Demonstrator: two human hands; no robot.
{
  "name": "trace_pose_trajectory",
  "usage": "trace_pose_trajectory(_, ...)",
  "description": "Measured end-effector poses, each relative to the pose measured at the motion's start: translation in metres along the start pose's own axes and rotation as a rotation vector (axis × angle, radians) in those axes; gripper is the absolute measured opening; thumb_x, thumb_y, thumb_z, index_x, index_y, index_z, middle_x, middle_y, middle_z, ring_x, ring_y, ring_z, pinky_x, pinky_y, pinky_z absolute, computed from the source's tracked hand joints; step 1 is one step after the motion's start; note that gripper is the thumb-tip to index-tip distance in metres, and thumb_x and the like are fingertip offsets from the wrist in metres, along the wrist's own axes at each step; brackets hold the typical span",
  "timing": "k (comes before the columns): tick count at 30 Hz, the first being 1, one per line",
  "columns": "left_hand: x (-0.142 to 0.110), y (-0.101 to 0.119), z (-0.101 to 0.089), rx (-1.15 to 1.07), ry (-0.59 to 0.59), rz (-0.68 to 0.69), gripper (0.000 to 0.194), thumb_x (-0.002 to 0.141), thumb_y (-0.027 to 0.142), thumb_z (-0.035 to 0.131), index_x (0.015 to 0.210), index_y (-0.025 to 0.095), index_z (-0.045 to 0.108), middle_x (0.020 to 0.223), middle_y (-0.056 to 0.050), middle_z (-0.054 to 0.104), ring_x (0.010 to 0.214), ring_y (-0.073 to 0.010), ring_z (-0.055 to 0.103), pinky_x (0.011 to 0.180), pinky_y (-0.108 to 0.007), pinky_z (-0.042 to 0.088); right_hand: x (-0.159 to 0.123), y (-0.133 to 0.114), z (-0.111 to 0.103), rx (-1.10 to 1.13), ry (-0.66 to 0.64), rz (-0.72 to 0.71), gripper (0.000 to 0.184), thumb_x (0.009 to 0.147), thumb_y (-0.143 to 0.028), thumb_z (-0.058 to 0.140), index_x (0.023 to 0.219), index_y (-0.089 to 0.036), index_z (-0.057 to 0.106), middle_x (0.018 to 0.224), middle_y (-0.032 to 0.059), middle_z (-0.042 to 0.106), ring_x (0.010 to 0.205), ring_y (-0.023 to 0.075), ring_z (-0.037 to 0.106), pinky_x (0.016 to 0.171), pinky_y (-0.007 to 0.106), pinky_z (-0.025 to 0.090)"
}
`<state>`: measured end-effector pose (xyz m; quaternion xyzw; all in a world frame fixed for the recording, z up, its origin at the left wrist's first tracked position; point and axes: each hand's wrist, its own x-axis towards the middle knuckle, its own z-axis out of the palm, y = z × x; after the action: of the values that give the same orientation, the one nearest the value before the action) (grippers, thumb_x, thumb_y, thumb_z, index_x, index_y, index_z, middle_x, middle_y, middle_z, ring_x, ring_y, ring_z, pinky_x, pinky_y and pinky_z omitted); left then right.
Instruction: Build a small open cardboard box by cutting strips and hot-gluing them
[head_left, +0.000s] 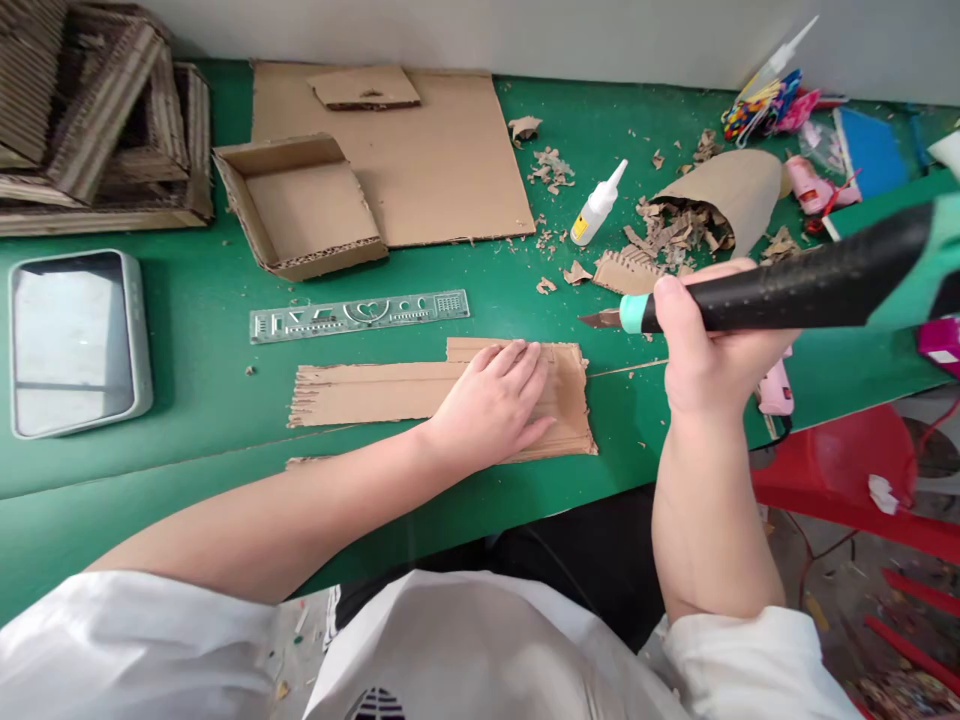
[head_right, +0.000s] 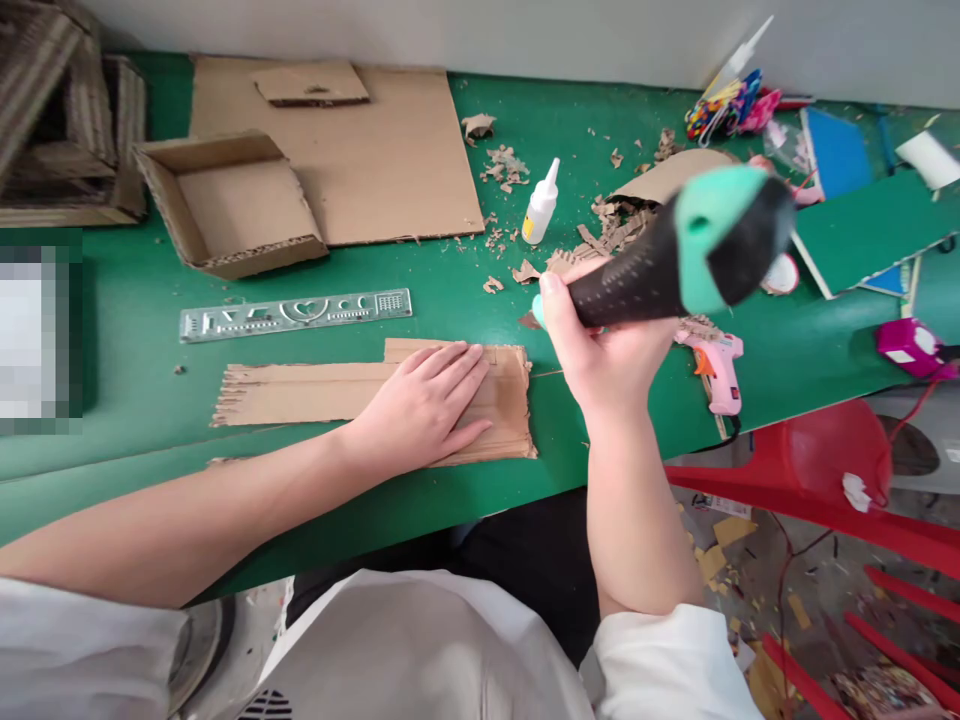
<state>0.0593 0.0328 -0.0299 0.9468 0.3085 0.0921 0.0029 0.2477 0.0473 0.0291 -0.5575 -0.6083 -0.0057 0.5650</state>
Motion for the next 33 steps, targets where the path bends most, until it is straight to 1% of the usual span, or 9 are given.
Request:
trace_pose_trajectory(3, -0.007, -0.003, -0.001, -0.026, 0.012, 0.061, 0.06, 0.093, 0.044, 0.043, 0.13, -0.002, 0.05, 0.132, -0.021, 0.055, 0.121, -0.0344, 0.052, 0.101, -0.046, 0.042, 0.003, 0.004, 0.011, 0.091, -0.068, 0.029, 0.019, 0.08, -0.042, 0.065, 0.086, -0.024, 0.063, 0.075, 0.0009, 0.066, 0.071, 0.02, 0.068, 0.067, 0.038, 0.057)
trace_pose_trajectory(6, -0.016, -0.009, -0.002, -0.071, 0.0, 0.125, 0.058, 0.094, 0.044, 0.042, 0.13, -0.001, 0.05, 0.133, -0.021, 0.054, 0.123, -0.034, 0.051, 0.104, -0.047, 0.041, -0.002, 0.017, 0.023, 0.222, -0.156, 0.165, 0.026, 0.083, -0.042, 0.06, 0.102, -0.024, 0.059, 0.063, -0.0035, 0.061, 0.052, 0.0147, 0.063, 0.051, 0.03, 0.052)
trace_pose_trajectory(9, -0.023, -0.013, -0.001, -0.106, 0.022, 0.166, 0.057, 0.094, 0.044, 0.043, 0.13, 0.0, 0.05, 0.135, -0.021, 0.053, 0.125, -0.034, 0.05, 0.104, -0.048, 0.041, -0.009, 0.032, 0.036, 0.327, -0.216, 0.326, 0.023, 0.085, -0.046, 0.056, 0.091, -0.024, 0.054, 0.052, -0.0077, 0.05, 0.038, 0.0106, 0.053, 0.038, 0.024, 0.041)
trace_pose_trajectory(15, -0.023, -0.013, -0.001, -0.095, 0.032, 0.183, 0.054, 0.094, 0.042, 0.042, 0.128, 0.001, 0.053, 0.132, -0.019, 0.056, 0.121, -0.0341, 0.052, 0.1, -0.048, 0.044, -0.02, 0.046, 0.065, 0.391, -0.371, 0.635, 0.027, 0.087, -0.047, 0.051, 0.076, -0.023, 0.044, 0.043, -0.0095, 0.043, 0.034, 0.0116, 0.051, 0.035, 0.023, 0.036)
trace_pose_trajectory(17, -0.021, -0.012, -0.003, -0.091, 0.023, 0.184, 0.053, 0.093, 0.041, 0.045, 0.128, 0.002, 0.053, 0.131, -0.019, 0.057, 0.12, -0.0335, 0.053, 0.099, -0.048, 0.044, -0.023, 0.049, 0.074, 0.378, -0.368, 0.693, 0.027, 0.086, -0.046, 0.052, 0.074, -0.023, 0.042, 0.039, -0.0105, 0.041, 0.029, 0.0106, 0.046, 0.032, 0.022, 0.033)
trace_pose_trajectory(19, -0.019, -0.012, -0.005, -0.087, 0.013, 0.184, 0.051, 0.092, 0.041, 0.047, 0.127, 0.005, 0.054, 0.13, -0.018, 0.057, 0.12, -0.0332, 0.053, 0.098, -0.048, 0.045, -0.025, 0.052, 0.081, 0.352, -0.326, 0.686, 0.029, 0.086, -0.047, 0.052, 0.073, -0.024, 0.041, 0.038, -0.0112, 0.04, 0.026, 0.0094, 0.042, 0.03, 0.021, 0.03)
trace_pose_trajectory(21, -0.019, -0.012, -0.006, -0.084, -0.002, 0.186, 0.048, 0.091, 0.041, 0.048, 0.126, 0.009, 0.056, 0.131, -0.018, 0.057, 0.12, -0.0329, 0.053, 0.097, -0.047, 0.045, -0.027, 0.055, 0.087, 0.322, -0.305, 0.625, 0.032, 0.087, -0.05, 0.051, 0.072, -0.024, 0.041, 0.04, -0.0108, 0.042, 0.025, 0.0085, 0.041, 0.03, 0.022, 0.031)
trace_pose_trajectory(26, -0.019, -0.013, -0.006, -0.074, -0.01, 0.191, 0.043, 0.091, 0.041, 0.048, 0.123, 0.013, 0.058, 0.13, -0.017, 0.057, 0.12, -0.0329, 0.053, 0.098, -0.048, 0.045, -0.03, 0.061, 0.097, 0.294, -0.353, 0.517, 0.032, 0.089, -0.052, 0.047, 0.076, -0.023, 0.04, 0.052, -0.0083, 0.051, 0.029, 0.0066, 0.045, 0.032, 0.021, 0.033)
trace_pose_trajectory(33, -0.018, -0.014, -0.004, -0.101, 0.003, 0.205, 0.044, 0.091, 0.04, 0.047, 0.122, 0.01, 0.057, 0.127, -0.02, 0.058, 0.117, -0.0341, 0.054, 0.101, -0.049, 0.044, -0.036, 0.057, 0.1, 0.162, -0.322, 0.52, 0.027, 0.09, -0.047, 0.048, 0.078, -0.024, 0.041, 0.039, -0.0131, 0.037, 0.024, 0.0083, 0.041, 0.033, 0.021, 0.034)
